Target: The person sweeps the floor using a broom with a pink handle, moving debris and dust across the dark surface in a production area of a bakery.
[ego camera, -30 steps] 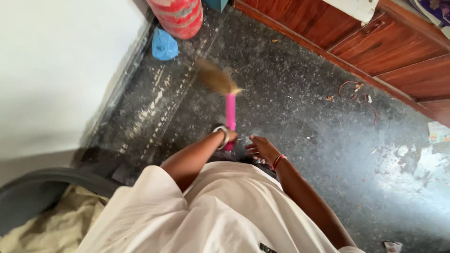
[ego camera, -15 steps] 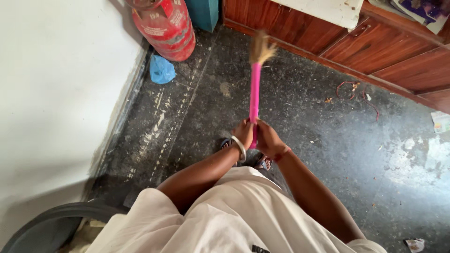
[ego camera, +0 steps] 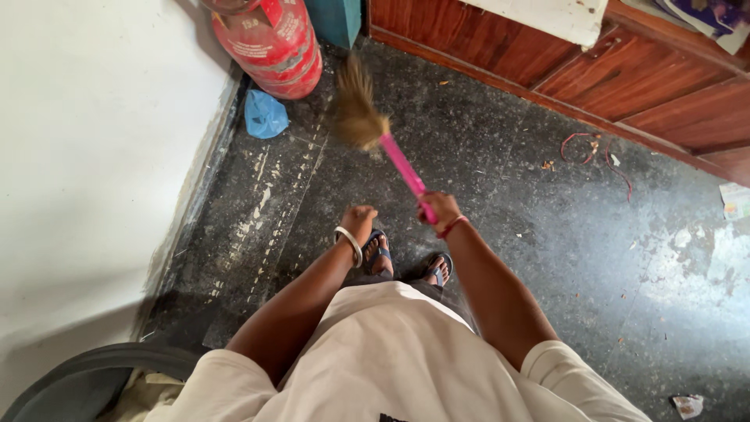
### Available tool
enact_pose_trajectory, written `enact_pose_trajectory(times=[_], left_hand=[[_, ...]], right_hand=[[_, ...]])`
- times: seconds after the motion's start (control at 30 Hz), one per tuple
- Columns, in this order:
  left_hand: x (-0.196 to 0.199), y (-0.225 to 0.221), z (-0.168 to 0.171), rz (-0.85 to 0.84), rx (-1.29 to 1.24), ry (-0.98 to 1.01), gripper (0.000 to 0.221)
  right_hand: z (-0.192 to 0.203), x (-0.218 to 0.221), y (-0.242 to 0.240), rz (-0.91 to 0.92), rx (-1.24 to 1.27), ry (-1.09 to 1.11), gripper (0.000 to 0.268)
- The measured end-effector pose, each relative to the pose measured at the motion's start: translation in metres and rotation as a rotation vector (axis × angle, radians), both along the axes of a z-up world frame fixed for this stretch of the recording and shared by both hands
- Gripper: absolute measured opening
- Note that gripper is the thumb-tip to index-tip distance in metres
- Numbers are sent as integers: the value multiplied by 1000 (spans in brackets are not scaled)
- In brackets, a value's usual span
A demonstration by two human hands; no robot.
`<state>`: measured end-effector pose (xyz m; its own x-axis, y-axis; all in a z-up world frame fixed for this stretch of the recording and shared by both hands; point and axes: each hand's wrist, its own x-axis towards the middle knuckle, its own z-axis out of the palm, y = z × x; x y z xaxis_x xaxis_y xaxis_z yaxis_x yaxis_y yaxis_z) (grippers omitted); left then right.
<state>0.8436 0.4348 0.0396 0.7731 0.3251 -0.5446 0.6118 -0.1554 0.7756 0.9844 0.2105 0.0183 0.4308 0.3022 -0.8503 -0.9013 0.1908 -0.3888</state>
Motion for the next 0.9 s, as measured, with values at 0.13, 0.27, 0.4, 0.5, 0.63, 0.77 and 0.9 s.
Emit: enact_pose_trajectory(times=[0.13,0.27,0.4,0.5,0.63,0.77,0.9], left_hand=[[-20,4,-15,221,-88,114,35],[-26,13,-36,199,-110,14,37],[-10,15,-43,161,-63,44,38],[1,0,-41,200,-134,4,38],[24,-31,-35,282,-430,261,37],[39,-48,-53,-27,-187,211,43],[34,-48,-56,-138,-90,183,48]], right_hand=[[9,34,-25,-383,-40,143,22],[34,54,-22,-530,38,-20,18],[97,19,18,-323,-183,-198,28],[137,-41,51,-136,-244,-341,16],[172,-97,67,-58,-216,-353,28],[161,-70,49,103,-76,-182,29],[113,1,40,104,44,-117,35]])
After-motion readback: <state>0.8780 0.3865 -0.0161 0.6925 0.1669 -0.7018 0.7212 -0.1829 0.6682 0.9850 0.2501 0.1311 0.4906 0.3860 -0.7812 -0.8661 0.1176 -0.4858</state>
